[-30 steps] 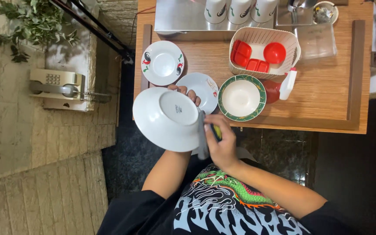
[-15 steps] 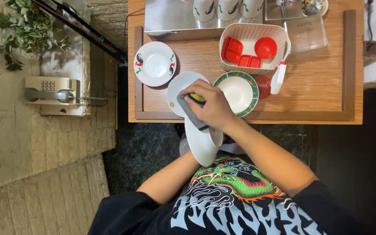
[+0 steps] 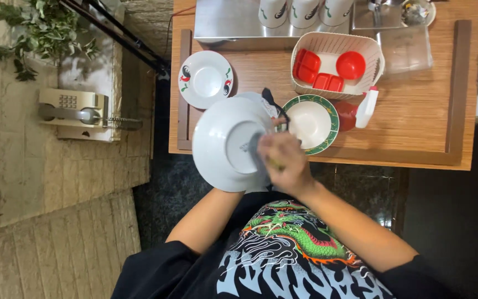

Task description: The recorder is cleaning ceramic plates by spraying them with a cleaning solution and wiping them with a cloth.

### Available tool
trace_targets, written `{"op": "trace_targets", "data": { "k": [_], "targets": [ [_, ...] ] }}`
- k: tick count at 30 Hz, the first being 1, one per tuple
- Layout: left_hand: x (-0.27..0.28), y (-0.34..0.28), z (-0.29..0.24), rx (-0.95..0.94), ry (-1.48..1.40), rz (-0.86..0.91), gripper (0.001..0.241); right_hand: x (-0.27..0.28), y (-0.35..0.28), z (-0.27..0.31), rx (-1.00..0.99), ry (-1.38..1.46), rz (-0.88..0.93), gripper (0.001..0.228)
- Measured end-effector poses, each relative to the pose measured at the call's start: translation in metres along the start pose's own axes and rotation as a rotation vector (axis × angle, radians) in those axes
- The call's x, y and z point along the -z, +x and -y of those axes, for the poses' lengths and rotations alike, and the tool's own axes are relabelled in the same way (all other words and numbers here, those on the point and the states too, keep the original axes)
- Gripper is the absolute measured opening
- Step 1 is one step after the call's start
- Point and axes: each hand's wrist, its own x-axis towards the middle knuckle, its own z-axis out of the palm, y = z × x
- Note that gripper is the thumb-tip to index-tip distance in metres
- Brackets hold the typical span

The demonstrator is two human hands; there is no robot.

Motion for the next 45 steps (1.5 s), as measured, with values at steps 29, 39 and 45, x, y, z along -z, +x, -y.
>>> {"op": "trace_targets", "data": {
  "k": [29,39,45],
  "targets": [
    [-0.004,-0.007,-0.029,-0.072,0.114,0.097,0.054,-0.006,0.010,0.029,-0.180,0.031,0.043,0.035],
    [0.043,-0.034,-0.014,0.475,-0.613,0.141,0.042,-0.028,0.027,-0.031,-0.311,-0.002,-0.102,0.023],
    [0.100,-0.020,0.012,0.447,-0.300,-0.199,0.037,0.021,0.000,-0.057,-0.902,1.119,-0.150,0.033]
  ]
}}
